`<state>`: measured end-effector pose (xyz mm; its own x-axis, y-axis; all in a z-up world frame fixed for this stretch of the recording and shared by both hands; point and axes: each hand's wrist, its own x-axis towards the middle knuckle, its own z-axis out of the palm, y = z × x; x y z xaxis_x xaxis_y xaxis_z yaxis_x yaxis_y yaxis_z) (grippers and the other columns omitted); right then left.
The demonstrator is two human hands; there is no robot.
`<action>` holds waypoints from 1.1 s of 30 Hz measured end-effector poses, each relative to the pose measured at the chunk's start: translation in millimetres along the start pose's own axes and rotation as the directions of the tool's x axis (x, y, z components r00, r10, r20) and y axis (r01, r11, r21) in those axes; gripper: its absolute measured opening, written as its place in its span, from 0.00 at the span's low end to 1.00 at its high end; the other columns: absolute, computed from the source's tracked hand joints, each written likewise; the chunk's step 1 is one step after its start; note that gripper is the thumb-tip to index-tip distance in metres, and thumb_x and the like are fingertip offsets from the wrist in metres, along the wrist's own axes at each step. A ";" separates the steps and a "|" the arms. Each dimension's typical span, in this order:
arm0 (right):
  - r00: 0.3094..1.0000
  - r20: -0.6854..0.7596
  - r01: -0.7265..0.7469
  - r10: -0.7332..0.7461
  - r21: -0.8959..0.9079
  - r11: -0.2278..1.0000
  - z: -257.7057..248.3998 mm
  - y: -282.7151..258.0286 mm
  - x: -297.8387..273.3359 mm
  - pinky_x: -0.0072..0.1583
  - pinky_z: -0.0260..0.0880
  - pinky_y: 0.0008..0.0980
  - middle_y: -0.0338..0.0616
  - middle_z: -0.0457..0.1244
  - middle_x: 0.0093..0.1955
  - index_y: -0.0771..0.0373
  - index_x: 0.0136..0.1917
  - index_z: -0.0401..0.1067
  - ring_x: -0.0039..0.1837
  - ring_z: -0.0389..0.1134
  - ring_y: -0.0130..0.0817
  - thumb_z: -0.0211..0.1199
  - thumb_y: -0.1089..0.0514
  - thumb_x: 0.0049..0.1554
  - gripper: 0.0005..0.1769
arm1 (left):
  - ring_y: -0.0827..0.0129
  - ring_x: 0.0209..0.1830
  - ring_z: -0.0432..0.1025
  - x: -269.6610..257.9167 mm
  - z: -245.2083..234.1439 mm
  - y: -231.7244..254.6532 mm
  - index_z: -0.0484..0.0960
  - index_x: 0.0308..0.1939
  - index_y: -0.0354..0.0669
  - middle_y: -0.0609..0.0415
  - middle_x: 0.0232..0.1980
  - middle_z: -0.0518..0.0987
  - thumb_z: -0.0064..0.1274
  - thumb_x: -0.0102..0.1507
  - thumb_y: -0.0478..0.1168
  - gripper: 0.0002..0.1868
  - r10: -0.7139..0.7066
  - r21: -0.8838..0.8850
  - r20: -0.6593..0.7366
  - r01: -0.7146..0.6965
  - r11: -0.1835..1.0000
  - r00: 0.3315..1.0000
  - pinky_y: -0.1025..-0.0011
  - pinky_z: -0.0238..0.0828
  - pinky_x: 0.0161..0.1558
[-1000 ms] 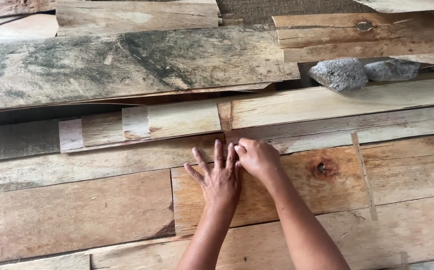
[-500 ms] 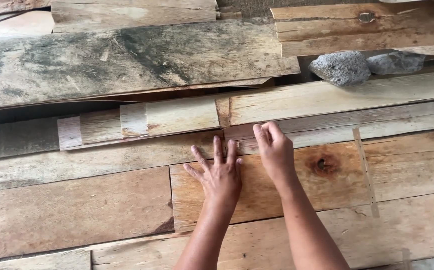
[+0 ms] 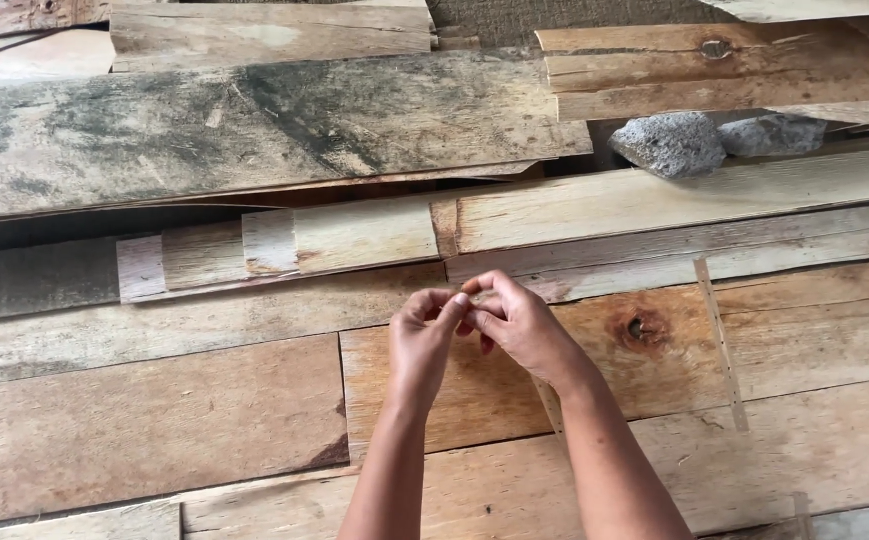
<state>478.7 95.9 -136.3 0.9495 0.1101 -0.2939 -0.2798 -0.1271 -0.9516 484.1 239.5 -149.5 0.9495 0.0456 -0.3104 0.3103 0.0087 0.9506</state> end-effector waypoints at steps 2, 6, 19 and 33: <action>0.999 0.018 -0.040 0.040 -0.008 0.999 -3.2 5.3 1.6 0.40 0.72 0.27 0.45 0.70 0.35 0.63 0.57 0.72 0.33 0.66 0.29 0.62 0.62 0.60 0.11 | 0.73 0.29 0.70 12.4 -3.8 -27.1 0.88 0.33 0.44 0.56 0.27 0.81 0.63 0.61 0.41 0.06 0.044 0.021 -0.076 -0.042 0.999 0.996 0.74 0.66 0.38; 1.000 -0.018 -0.029 0.025 -0.235 0.972 -14.6 9.2 11.7 0.41 0.70 0.26 0.41 0.72 0.35 0.61 0.45 0.79 0.39 0.67 0.27 0.62 0.59 0.61 0.07 | 0.78 0.29 0.61 19.2 -9.7 -50.4 0.89 0.33 0.52 0.62 0.30 0.70 0.67 0.58 0.47 0.06 0.094 0.158 -0.186 -0.065 0.985 0.978 0.78 0.60 0.33; 0.994 -0.006 -0.055 0.109 -0.888 0.456 -9.4 19.8 77.5 0.57 0.73 0.49 0.37 0.73 0.48 0.47 0.48 0.78 0.55 0.74 0.47 0.55 0.48 0.61 0.11 | 0.58 0.54 0.70 11.7 -1.5 -82.8 0.82 0.45 0.52 0.58 0.48 0.78 0.51 0.56 0.32 0.16 0.766 0.794 0.063 -0.497 0.350 0.640 0.64 0.68 0.50; 0.944 -0.177 -0.096 -0.277 -0.954 0.284 11.9 85.7 89.4 0.47 0.77 0.47 0.38 0.68 0.37 0.48 0.40 0.73 0.43 0.75 0.43 0.60 0.46 0.54 0.08 | 0.54 0.54 0.60 21.0 16.1 -110.1 0.70 0.67 0.50 0.55 0.50 0.65 0.43 0.65 0.51 0.27 0.661 0.944 0.160 -0.310 0.116 0.733 0.57 0.54 0.48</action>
<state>537.9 106.5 -245.2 0.9994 -0.0354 0.0021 -0.0346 -0.9871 -0.1565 470.6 223.4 -260.8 0.9085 -0.1206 0.4002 -0.2154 -0.9556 0.2009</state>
